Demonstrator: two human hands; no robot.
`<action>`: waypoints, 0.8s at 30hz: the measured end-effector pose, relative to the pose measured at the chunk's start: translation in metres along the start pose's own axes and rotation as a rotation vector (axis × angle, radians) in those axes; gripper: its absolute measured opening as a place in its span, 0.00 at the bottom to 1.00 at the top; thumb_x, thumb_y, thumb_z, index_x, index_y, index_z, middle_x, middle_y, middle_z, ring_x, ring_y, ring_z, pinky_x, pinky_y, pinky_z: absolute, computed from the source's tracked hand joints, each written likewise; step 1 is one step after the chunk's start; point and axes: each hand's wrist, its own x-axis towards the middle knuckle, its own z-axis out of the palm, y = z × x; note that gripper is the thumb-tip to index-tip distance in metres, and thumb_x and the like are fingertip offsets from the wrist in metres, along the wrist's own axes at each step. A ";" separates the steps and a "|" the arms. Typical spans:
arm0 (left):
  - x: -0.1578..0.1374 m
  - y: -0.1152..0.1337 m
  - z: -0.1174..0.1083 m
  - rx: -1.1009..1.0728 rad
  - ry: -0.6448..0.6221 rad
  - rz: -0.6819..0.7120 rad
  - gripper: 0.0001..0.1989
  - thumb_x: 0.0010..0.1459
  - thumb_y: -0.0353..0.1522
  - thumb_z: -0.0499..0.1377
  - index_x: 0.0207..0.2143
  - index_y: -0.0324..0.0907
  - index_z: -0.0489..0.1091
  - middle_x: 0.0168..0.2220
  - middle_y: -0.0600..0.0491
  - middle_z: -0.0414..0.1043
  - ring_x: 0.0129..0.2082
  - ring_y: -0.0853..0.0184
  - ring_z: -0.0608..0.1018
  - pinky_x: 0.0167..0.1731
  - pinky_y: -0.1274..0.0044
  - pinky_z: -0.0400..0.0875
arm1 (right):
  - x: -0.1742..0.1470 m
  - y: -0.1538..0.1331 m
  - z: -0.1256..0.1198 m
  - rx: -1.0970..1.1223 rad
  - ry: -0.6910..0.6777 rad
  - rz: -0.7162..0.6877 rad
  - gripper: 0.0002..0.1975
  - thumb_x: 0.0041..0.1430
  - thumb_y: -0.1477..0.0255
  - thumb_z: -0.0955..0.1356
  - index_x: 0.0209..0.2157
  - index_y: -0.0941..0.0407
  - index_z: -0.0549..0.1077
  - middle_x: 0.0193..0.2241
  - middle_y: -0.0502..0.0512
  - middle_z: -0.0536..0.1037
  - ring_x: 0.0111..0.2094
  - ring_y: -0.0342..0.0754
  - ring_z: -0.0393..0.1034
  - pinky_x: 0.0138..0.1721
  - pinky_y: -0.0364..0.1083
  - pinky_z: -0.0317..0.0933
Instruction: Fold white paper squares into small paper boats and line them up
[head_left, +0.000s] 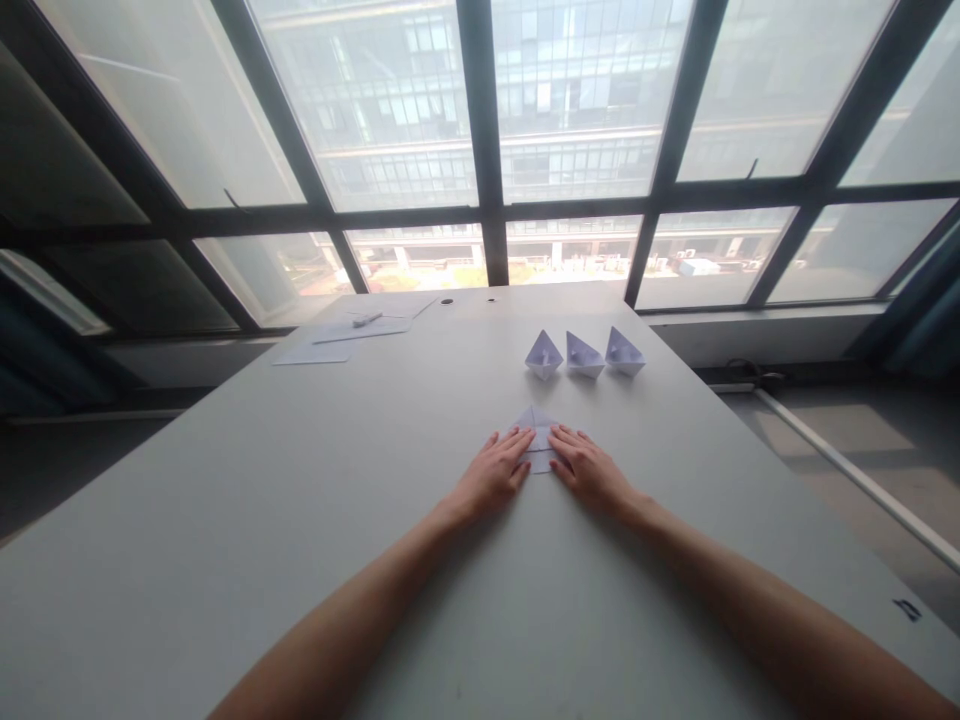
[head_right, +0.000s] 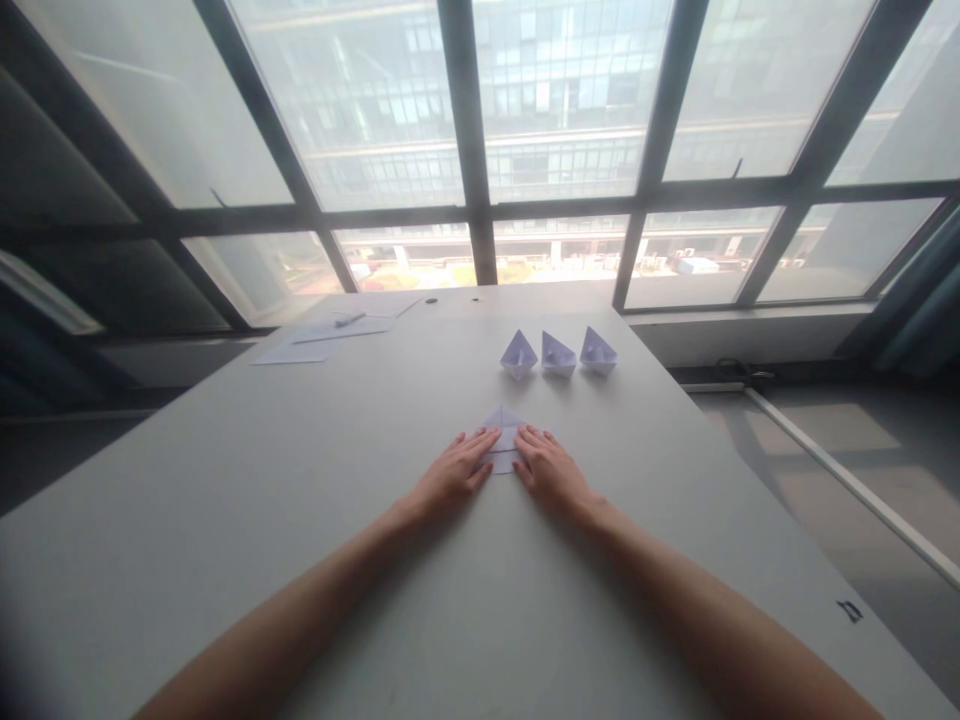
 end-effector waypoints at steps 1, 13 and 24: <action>0.000 0.000 0.000 -0.003 0.004 0.002 0.27 0.68 0.37 0.48 0.68 0.45 0.52 0.68 0.51 0.52 0.69 0.64 0.53 0.67 0.64 0.44 | 0.000 0.000 0.000 0.008 -0.013 0.005 0.24 0.66 0.70 0.62 0.62 0.61 0.64 0.64 0.64 0.63 0.66 0.52 0.54 0.66 0.54 0.48; -0.001 0.001 -0.003 -0.017 0.197 0.061 0.23 0.62 0.36 0.59 0.60 0.48 0.67 0.58 0.51 0.70 0.59 0.59 0.71 0.59 0.68 0.63 | -0.002 -0.009 -0.009 -0.035 0.096 0.003 0.18 0.64 0.71 0.66 0.55 0.55 0.70 0.54 0.59 0.75 0.55 0.53 0.67 0.61 0.54 0.51; -0.002 0.006 -0.009 -0.035 0.406 0.156 0.12 0.67 0.29 0.55 0.45 0.49 0.77 0.46 0.56 0.80 0.46 0.65 0.81 0.50 0.71 0.69 | -0.002 -0.012 -0.014 -0.081 0.273 -0.024 0.10 0.62 0.80 0.65 0.38 0.54 0.77 0.36 0.54 0.81 0.41 0.50 0.71 0.48 0.48 0.60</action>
